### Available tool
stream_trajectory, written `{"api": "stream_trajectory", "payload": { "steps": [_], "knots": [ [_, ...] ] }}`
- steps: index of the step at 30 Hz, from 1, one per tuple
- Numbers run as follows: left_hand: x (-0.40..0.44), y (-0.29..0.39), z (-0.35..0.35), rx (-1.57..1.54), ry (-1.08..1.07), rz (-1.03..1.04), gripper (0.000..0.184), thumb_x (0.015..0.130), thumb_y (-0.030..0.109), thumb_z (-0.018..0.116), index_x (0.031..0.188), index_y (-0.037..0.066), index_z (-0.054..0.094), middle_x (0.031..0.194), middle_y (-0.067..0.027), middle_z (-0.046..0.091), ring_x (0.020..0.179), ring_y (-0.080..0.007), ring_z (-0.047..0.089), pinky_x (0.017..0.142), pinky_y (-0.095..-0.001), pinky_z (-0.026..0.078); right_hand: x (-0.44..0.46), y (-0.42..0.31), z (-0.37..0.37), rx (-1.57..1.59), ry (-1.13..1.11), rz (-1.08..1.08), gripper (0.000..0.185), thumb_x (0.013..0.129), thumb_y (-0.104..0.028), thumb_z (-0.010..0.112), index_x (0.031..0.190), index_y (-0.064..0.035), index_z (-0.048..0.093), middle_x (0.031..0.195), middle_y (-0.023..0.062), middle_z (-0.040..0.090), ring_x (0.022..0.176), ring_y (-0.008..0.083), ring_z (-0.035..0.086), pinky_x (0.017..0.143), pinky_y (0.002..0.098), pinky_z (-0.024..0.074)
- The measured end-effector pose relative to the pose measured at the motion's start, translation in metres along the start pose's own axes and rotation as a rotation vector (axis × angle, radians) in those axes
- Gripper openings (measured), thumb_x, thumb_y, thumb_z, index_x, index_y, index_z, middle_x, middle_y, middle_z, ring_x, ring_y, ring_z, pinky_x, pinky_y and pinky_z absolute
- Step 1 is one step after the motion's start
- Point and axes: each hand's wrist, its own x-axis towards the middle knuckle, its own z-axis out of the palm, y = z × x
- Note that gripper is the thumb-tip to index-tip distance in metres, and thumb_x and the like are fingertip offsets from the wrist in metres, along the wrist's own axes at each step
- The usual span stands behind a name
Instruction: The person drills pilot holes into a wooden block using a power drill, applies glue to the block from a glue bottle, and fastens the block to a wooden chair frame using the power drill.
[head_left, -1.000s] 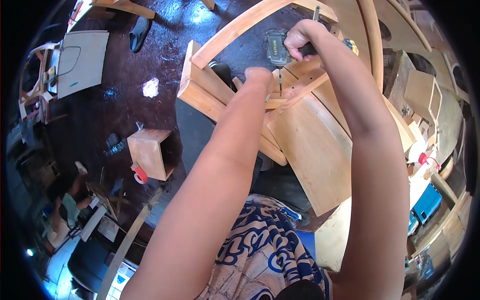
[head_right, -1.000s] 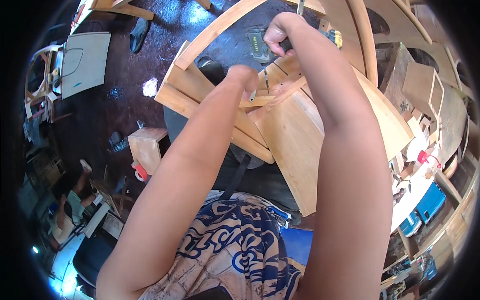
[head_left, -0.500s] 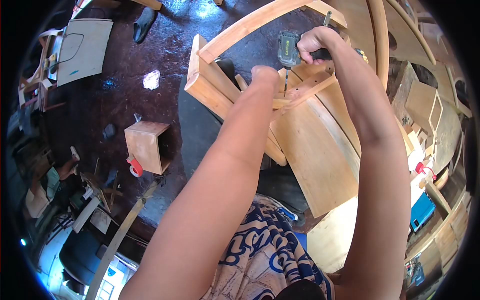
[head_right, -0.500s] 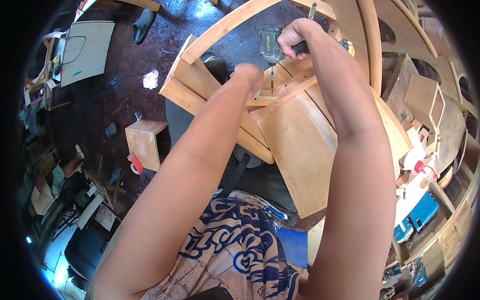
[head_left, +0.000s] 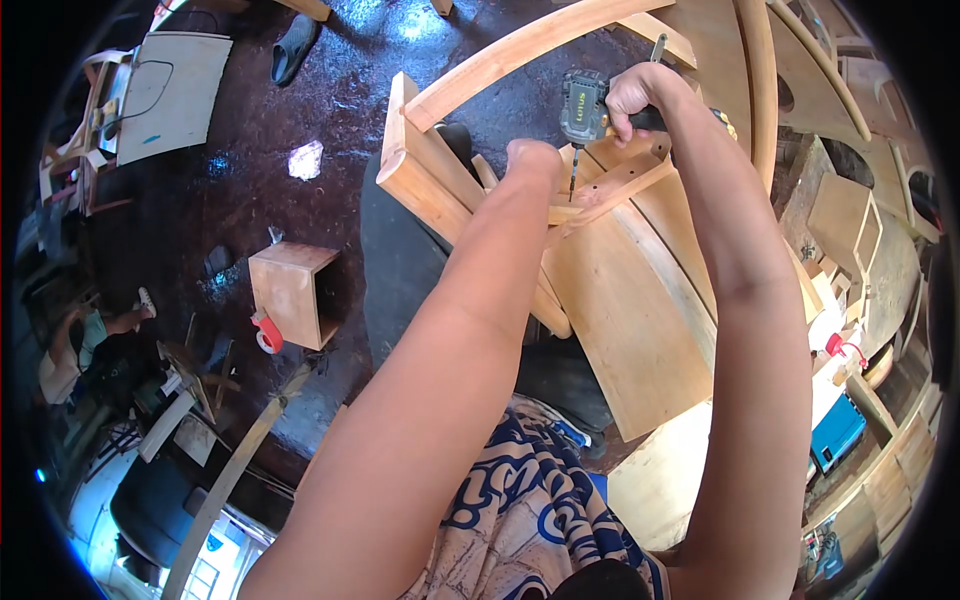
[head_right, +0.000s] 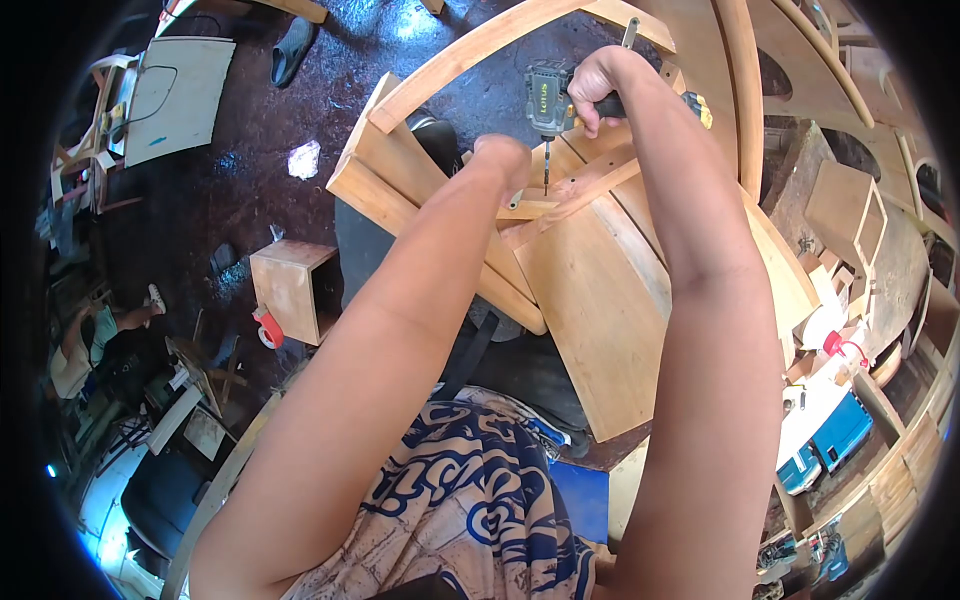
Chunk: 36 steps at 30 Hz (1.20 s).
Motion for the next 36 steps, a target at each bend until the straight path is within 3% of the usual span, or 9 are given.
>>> {"api": "stream_trajectory", "payload": {
  "steps": [12,16,18,20,22,25,28,33,36],
  "knots": [
    [-0.006,0.002,-0.004,-0.013,-0.004,-0.007,0.047,0.065,0.02,0.092,0.109,0.01,0.078,0.111,-0.0087,0.075,0.106,-0.0253,0.072,0.087,-0.0383,0.056,0.007,-0.004,-0.002,-0.004,0.053,0.079,0.019,0.071,-0.008,0.078,0.09,-0.0084,0.076,0.077,0.0122,0.066,0.067,0.0262,0.062,0.064,0.0429,0.0507],
    [-0.006,-0.001,-0.004,0.012,0.065,-0.004,0.047,0.067,0.02,0.091,0.11,0.009,0.077,0.112,-0.0092,0.075,0.107,-0.0254,0.071,0.088,-0.0392,0.056,0.011,-0.014,0.003,-0.102,0.014,0.034,0.017,0.069,-0.008,0.079,0.086,-0.0068,0.075,0.078,0.0141,0.066,0.067,0.0276,0.063,0.067,0.044,0.052],
    [0.005,-0.003,-0.002,-0.014,0.013,-0.016,0.046,0.067,0.02,0.091,0.11,0.009,0.077,0.112,-0.0092,0.075,0.107,-0.0255,0.071,0.088,-0.0397,0.056,0.021,-0.02,0.011,-0.334,0.034,0.066,0.021,0.067,-0.011,0.084,0.085,-0.0026,0.077,0.074,0.0138,0.069,0.065,0.0281,0.065,0.059,0.0433,0.0512],
    [0.005,-0.004,-0.005,-0.049,-0.033,-0.027,0.046,0.068,0.02,0.091,0.111,0.009,0.077,0.112,-0.0093,0.075,0.107,-0.0255,0.071,0.089,-0.0402,0.055,0.013,-0.019,0.01,-0.232,0.027,0.082,0.02,0.069,-0.011,0.083,0.086,-0.0015,0.077,0.076,0.0135,0.07,0.064,0.0296,0.064,0.059,0.0439,0.0516],
    [-0.005,-0.003,-0.016,-0.019,0.011,-0.016,0.045,0.068,0.018,0.09,0.11,0.009,0.077,0.113,-0.0104,0.075,0.108,-0.0263,0.071,0.089,-0.0405,0.055,0.0,-0.009,0.006,-0.075,0.016,0.023,0.015,0.071,-0.012,0.078,0.084,-0.0068,0.075,0.075,0.0107,0.066,0.064,0.0236,0.063,0.063,0.0402,0.0511],
    [-0.021,-0.002,-0.011,0.008,0.044,0.004,0.043,0.069,0.016,0.088,0.11,0.009,0.077,0.114,-0.0121,0.074,0.108,-0.0274,0.071,0.089,-0.0411,0.055,-0.005,0.033,0.002,0.154,0.129,-0.156,0.023,0.064,-0.008,0.074,0.086,-0.0092,0.079,0.071,0.008,0.067,0.059,0.0193,0.061,0.055,0.0381,0.0487],
    [-0.023,0.0,-0.012,-0.019,0.037,-0.025,0.042,0.07,0.013,0.087,0.111,0.008,0.077,0.118,-0.0139,0.073,0.11,-0.0292,0.07,0.089,-0.0424,0.055,-0.028,0.069,0.018,0.403,0.213,-0.314,0.027,0.06,-0.007,0.074,0.087,-0.0046,0.079,0.072,0.0075,0.069,0.056,0.0153,0.06,0.05,0.0316,0.0462],
    [-0.017,0.002,-0.009,0.026,0.001,-0.014,0.047,0.069,0.011,0.086,0.115,0.008,0.075,0.122,-0.0163,0.071,0.109,-0.0317,0.069,0.088,-0.0438,0.055,-0.076,0.104,0.058,0.422,0.378,-0.469,0.02,0.059,0.001,0.068,0.078,0.0028,0.067,0.075,0.0091,0.069,0.056,0.0148,0.059,0.049,0.0316,0.0448],
    [-0.006,-0.001,-0.007,0.059,-0.066,-0.03,0.049,0.069,0.012,0.087,0.116,0.009,0.075,0.121,-0.0164,0.07,0.107,-0.0322,0.069,0.088,-0.0446,0.055,-0.068,0.116,0.074,0.528,0.412,-0.512,0.02,0.059,0.0,0.069,0.078,0.0029,0.067,0.074,0.0088,0.069,0.054,0.0159,0.058,0.048,0.0318,0.0441]
  ]
}}
